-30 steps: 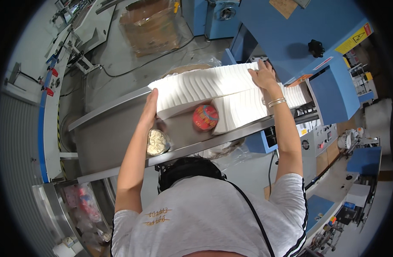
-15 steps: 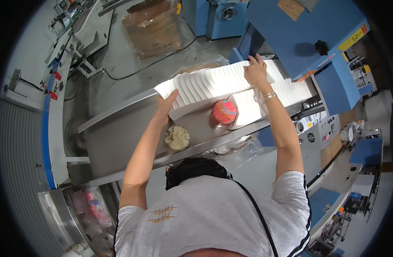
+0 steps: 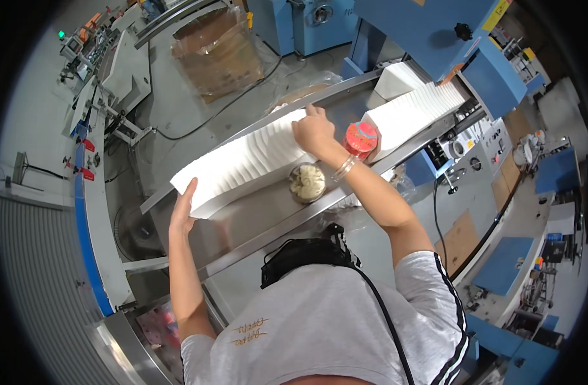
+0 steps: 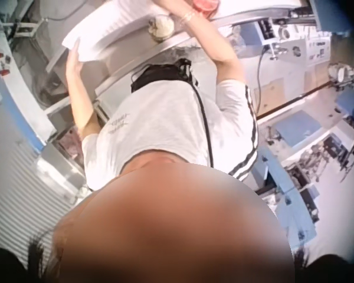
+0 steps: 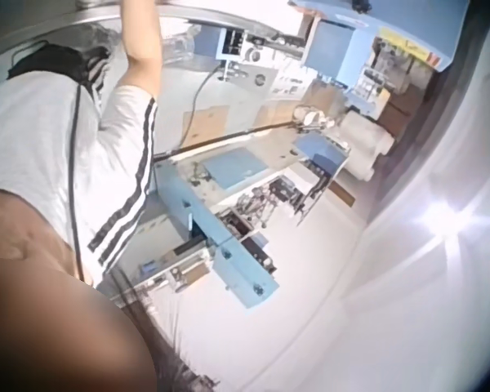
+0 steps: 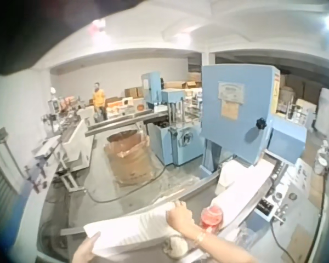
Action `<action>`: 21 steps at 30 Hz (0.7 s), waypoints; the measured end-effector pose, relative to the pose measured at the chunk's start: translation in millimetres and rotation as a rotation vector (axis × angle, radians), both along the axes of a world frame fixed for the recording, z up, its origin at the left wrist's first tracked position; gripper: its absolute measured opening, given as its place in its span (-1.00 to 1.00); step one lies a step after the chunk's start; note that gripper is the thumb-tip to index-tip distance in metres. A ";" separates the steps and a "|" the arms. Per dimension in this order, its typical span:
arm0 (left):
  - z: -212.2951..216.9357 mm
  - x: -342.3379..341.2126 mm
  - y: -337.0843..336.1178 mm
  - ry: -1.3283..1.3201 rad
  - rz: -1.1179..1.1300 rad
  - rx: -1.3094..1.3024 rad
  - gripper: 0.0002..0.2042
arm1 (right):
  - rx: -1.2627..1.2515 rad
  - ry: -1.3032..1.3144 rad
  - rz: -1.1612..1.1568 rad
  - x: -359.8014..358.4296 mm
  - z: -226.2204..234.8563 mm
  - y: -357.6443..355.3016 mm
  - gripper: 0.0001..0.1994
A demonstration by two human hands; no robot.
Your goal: Loading stacks of paper napkins from a conveyor belt into a packaging machine.
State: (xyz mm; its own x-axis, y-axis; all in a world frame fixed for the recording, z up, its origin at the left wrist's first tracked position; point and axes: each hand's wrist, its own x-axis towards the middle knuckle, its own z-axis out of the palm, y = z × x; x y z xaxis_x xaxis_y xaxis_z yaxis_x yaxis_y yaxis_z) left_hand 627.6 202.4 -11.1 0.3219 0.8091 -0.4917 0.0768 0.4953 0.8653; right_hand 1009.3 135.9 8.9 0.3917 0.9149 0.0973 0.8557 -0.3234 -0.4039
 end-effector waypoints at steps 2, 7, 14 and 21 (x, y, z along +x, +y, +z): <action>-3.2 -3.9 1.1 0.012 -0.049 0.060 -0.28 | -0.131 0.023 -0.077 2.0 1.8 -9.2 -0.54; -7.8 17.1 2.3 0.076 -0.153 0.099 -0.03 | -0.138 0.010 -0.187 32.0 6.7 -25.6 -0.49; -3.4 38.5 -1.6 0.111 -0.146 0.170 0.01 | -0.051 -0.244 -0.044 -40.3 22.1 -114.8 -0.34; 8.6 43.6 -13.2 0.205 -0.079 0.259 -0.01 | -0.017 0.013 0.116 -68.5 18.0 -132.5 -0.17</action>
State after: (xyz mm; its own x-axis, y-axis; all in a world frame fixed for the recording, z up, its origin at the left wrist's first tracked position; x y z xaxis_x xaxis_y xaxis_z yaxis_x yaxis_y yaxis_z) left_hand 671.2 189.3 -2.5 0.3047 0.8920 -0.3339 0.2915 0.2463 0.9243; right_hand 940.8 3.4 26.9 0.2843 0.9556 0.0769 0.8824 -0.2294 -0.4109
